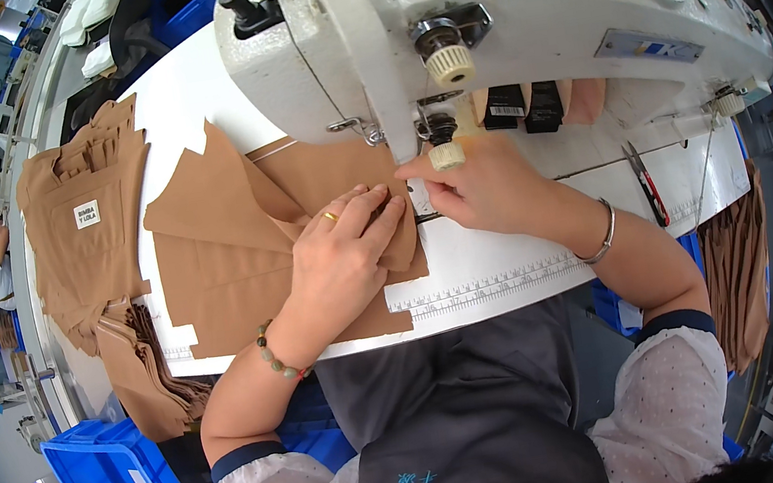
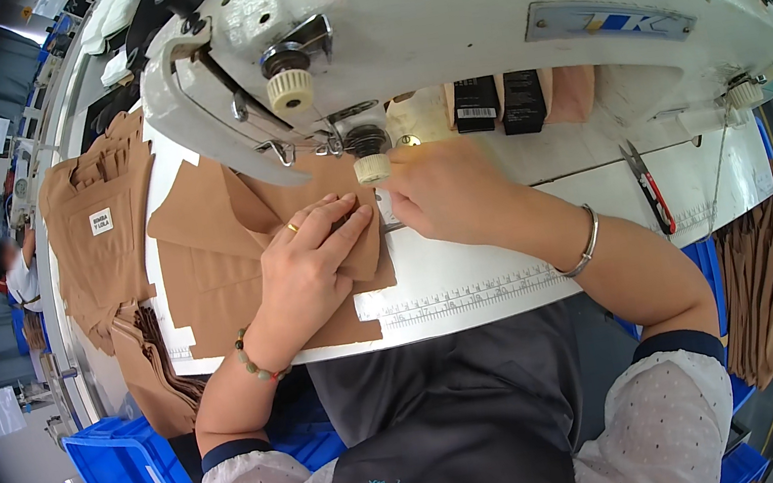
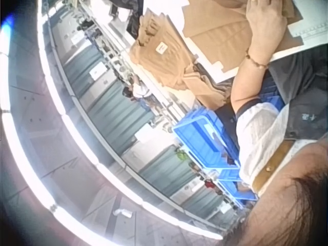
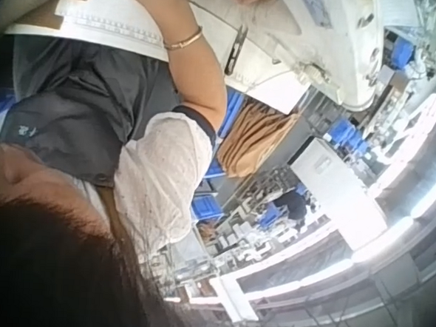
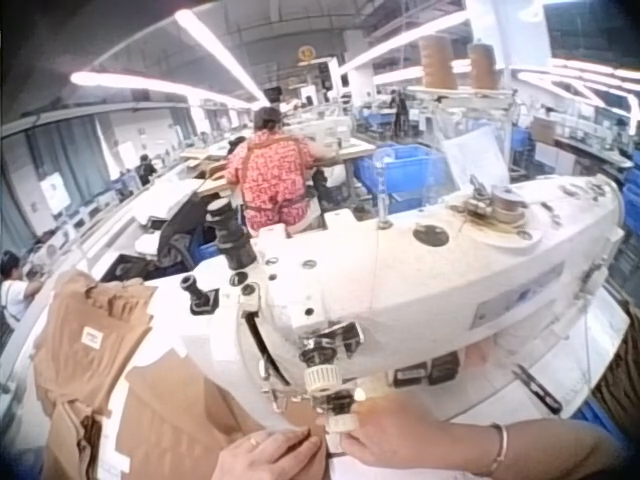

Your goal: The person is using a sewing machine to sew pieces of brown material for a product.

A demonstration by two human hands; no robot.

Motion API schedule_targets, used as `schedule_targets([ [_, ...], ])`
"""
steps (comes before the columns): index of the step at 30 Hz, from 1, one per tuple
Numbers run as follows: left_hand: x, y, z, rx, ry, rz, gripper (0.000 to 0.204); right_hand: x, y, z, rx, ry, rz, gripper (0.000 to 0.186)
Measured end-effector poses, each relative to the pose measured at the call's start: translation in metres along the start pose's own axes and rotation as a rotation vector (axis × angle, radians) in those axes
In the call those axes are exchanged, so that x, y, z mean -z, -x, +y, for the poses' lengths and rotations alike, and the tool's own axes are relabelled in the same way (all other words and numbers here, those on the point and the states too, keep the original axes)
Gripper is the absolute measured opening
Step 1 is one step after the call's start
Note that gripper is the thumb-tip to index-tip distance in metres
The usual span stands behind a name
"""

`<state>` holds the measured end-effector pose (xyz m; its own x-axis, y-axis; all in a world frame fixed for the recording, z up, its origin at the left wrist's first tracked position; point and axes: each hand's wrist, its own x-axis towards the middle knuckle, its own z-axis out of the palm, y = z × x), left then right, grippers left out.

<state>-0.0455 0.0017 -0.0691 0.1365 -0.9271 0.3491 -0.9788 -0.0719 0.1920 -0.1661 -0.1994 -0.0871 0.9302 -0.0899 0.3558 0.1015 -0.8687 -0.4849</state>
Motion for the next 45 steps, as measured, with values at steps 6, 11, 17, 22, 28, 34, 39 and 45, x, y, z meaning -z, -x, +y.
schedule_targets([
  [6, -0.004, 0.004, -0.005, -0.036, 0.005, 0.051, 0.058, -0.003, 0.003, -0.002, 0.132, 0.107, -0.025, 0.031],
  [11, -0.007, 0.006, -0.006, -0.061, 0.018, 0.080, 0.059, -0.005, 0.005, -0.003, 0.160, 0.227, -0.056, 0.031],
  [17, -0.012, -0.002, -0.013, -0.042, 0.005, 0.086, 0.060, -0.012, 0.006, 0.005, 0.185, 0.291, 0.041, 0.025],
  [22, -0.017, -0.014, -0.025, -0.007, 0.003, 0.068, 0.058, -0.006, 0.002, 0.004, 0.172, 0.325, 0.124, 0.012],
  [28, -0.021, -0.025, -0.034, -0.027, -0.034, 0.150, 0.049, 0.001, -0.001, 0.000, 0.155, 0.347, 0.113, 0.005],
  [34, -0.005, -0.023, -0.024, -0.042, -0.095, 0.093, 0.044, 0.005, 0.000, 0.002, 0.180, 0.370, 0.068, 0.003],
  [39, 0.004, 0.001, -0.020, -0.177, -0.153, 0.065, 0.036, 0.001, -0.004, 0.001, 0.210, 0.246, 0.095, 0.011],
  [45, 0.004, 0.003, -0.018, -0.245, -0.147, 0.106, 0.028, 0.008, -0.003, -0.002, 0.181, 0.183, 0.013, 0.027],
])
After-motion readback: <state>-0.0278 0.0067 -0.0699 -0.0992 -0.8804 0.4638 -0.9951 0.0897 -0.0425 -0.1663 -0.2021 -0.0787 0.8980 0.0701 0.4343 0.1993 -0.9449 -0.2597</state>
